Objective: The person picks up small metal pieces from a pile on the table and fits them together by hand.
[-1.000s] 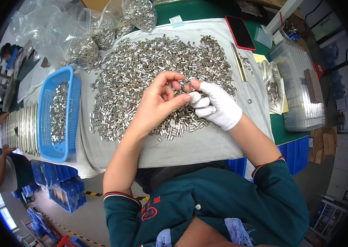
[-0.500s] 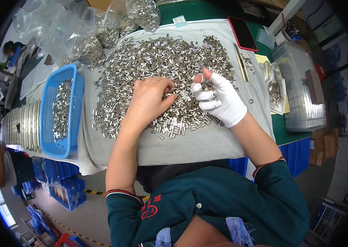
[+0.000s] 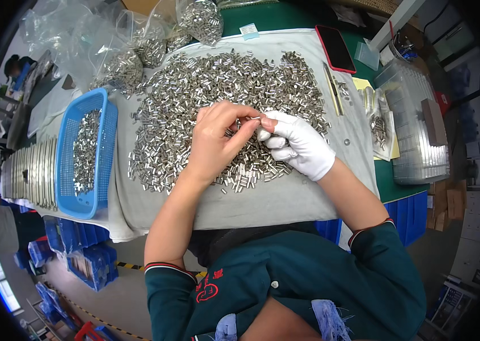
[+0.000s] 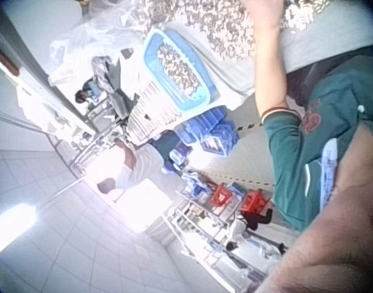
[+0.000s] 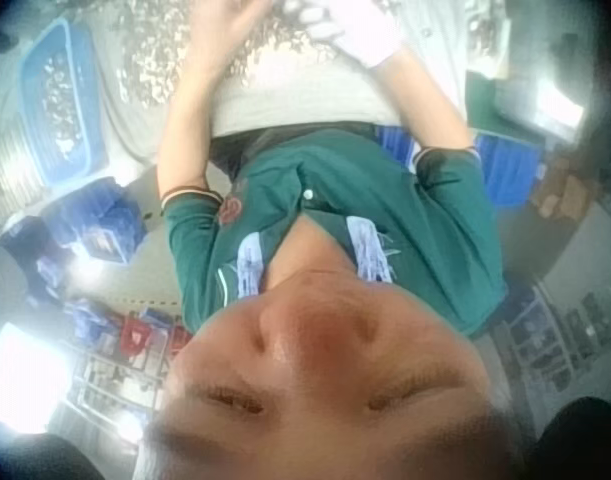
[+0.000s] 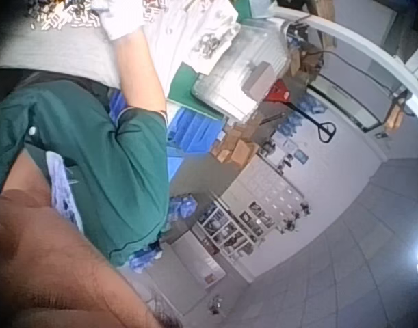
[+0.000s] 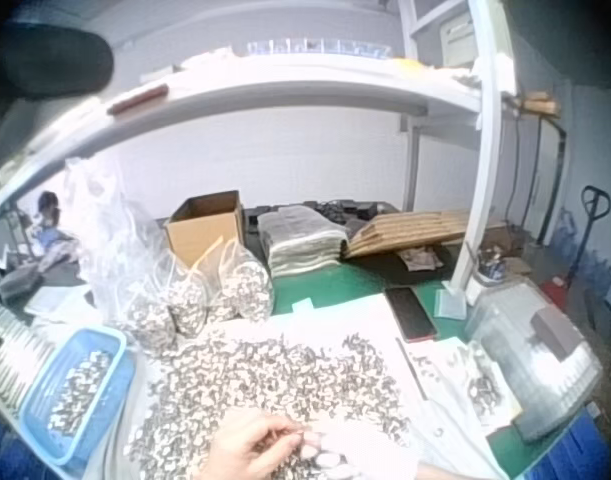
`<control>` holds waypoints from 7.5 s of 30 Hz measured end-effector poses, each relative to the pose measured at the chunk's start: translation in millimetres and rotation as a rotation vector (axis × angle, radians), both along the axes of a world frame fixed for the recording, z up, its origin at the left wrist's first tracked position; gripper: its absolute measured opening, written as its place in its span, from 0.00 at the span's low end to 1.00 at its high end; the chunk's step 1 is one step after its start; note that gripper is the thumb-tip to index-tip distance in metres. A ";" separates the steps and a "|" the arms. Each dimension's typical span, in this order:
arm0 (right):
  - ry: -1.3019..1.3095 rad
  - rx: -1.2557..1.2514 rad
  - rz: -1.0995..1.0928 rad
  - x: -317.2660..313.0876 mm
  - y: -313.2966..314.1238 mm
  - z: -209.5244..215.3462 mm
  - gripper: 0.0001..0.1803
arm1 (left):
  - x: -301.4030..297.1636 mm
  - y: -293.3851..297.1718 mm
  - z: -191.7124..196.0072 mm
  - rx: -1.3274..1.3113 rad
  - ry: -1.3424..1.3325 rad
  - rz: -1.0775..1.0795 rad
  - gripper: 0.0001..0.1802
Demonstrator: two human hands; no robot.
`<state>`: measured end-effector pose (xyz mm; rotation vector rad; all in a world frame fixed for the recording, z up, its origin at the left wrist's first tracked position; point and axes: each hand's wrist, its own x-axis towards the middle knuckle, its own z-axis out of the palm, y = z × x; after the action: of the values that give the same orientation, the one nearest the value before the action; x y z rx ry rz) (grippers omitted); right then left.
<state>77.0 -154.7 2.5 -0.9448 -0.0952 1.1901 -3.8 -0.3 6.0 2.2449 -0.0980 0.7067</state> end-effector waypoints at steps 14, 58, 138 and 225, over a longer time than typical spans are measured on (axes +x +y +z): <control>-0.040 0.025 -0.020 2.1 -1.7 0.7 0.08 | 2.4 -6.1 -6.5 -0.165 0.012 -0.058 0.08; -0.109 -0.066 -0.077 -2.6 1.0 1.9 0.07 | 1.8 -6.8 -8.2 -0.961 0.343 -0.182 0.09; -0.201 -0.076 -0.002 0.0 0.0 2.2 0.07 | 0.1 2.8 -1.7 -0.262 0.143 -0.106 0.07; 0.338 0.302 -0.031 12.8 -6.3 -6.3 0.13 | -4.5 20.3 1.7 0.328 0.390 -0.062 0.16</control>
<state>89.8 -161.0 -3.8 -0.4730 0.0109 1.2502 -8.3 20.0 7.7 2.6383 -0.0964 0.2189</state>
